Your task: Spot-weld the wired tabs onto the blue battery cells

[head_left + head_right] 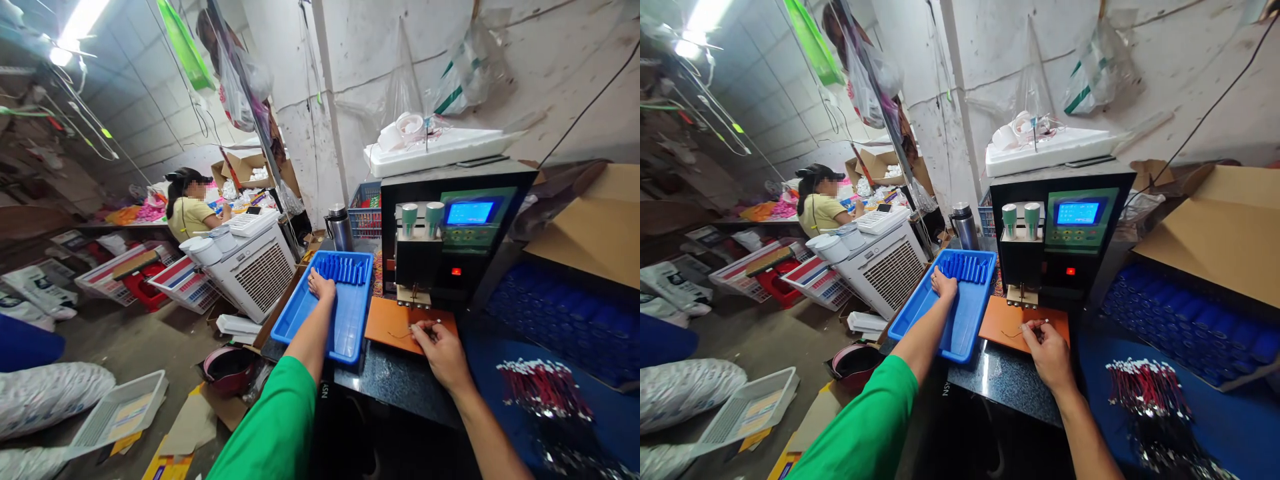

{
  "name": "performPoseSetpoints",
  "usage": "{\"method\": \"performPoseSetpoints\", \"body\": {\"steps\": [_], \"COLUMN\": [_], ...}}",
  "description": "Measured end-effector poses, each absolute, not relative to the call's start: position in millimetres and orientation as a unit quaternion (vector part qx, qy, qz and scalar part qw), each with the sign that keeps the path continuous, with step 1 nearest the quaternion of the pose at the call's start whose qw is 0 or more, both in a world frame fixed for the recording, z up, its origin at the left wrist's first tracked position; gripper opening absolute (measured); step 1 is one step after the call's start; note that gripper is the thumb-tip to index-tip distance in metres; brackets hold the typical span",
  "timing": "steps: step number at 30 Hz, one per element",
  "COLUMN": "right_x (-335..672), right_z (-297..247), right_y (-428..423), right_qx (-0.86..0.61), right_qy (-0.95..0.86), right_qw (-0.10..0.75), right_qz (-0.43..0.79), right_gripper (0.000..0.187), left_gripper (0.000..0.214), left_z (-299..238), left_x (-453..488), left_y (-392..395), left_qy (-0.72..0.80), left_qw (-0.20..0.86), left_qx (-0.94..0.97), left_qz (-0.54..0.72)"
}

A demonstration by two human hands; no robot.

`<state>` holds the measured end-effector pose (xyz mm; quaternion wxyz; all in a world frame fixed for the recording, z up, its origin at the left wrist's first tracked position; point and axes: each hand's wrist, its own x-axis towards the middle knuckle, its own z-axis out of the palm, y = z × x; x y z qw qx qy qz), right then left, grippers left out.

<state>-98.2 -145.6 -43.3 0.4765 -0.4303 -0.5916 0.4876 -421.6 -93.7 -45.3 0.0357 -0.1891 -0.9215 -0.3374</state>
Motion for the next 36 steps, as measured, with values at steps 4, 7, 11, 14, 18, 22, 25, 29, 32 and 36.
{"method": "performPoseSetpoints", "body": {"steps": [4, 7, 11, 14, 18, 22, 25, 29, 32, 36], "right_x": [-98.4, -99.2, -101.0, -102.6, -103.6, -103.4, -103.6, -105.5, -106.5, -106.2], "right_z": [-41.9, -41.9, -45.1, -48.1, -48.5, -45.2, -42.8, -41.6, -42.2, -42.1], "right_y": [-145.5, -145.3, -143.5, -141.8, -139.9, -137.2, -134.5, -131.2, -129.5, -128.3], "right_qx": [-0.431, -0.432, -0.429, -0.422, -0.419, -0.428, -0.433, -0.431, -0.436, -0.422], "right_qy": [-0.591, -0.589, -0.586, -0.580, -0.576, -0.580, -0.588, -0.588, -0.589, -0.594], "right_qw": [0.472, 0.471, 0.476, 0.483, 0.489, 0.487, 0.487, 0.492, 0.495, 0.505], "right_qz": [0.492, 0.495, 0.496, 0.502, 0.503, 0.493, 0.479, 0.475, 0.467, 0.463], "right_gripper": [0.060, 0.059, 0.060, 0.059, 0.055, 0.052, 0.050, 0.046, 0.042, 0.036], "left_gripper": [0.069, 0.058, 0.049, 0.049, 0.060, 0.058, 0.051, 0.050, 0.043, 0.032], "left_z": [-43.8, -42.5, -39.2, -33.8, -21.5, -6.3, 3.4, 12.6, 15.0, 12.0], "left_x": [-421.5, -421.4, -423.0, -425.5, -426.8, -415.4, -391.6, -343.9, -307.7, -275.0], "left_y": [-94.0, -95.4, -99.4, -103.4, -107.1, -106.6, -107.3, -112.2, -113.2, -107.5], "left_qy": [-0.921, -0.917, -0.906, -0.896, -0.881, -0.796, -0.700, -0.586, -0.556, -0.585], "left_qw": [0.036, 0.037, 0.037, 0.036, 0.033, -0.018, -0.104, -0.205, -0.241, -0.219], "left_qx": [-0.182, -0.184, -0.194, -0.197, -0.208, -0.250, -0.252, -0.299, -0.342, -0.380], "left_qz": [-0.343, -0.353, -0.376, -0.397, -0.423, -0.551, -0.661, -0.724, -0.718, -0.682]}}
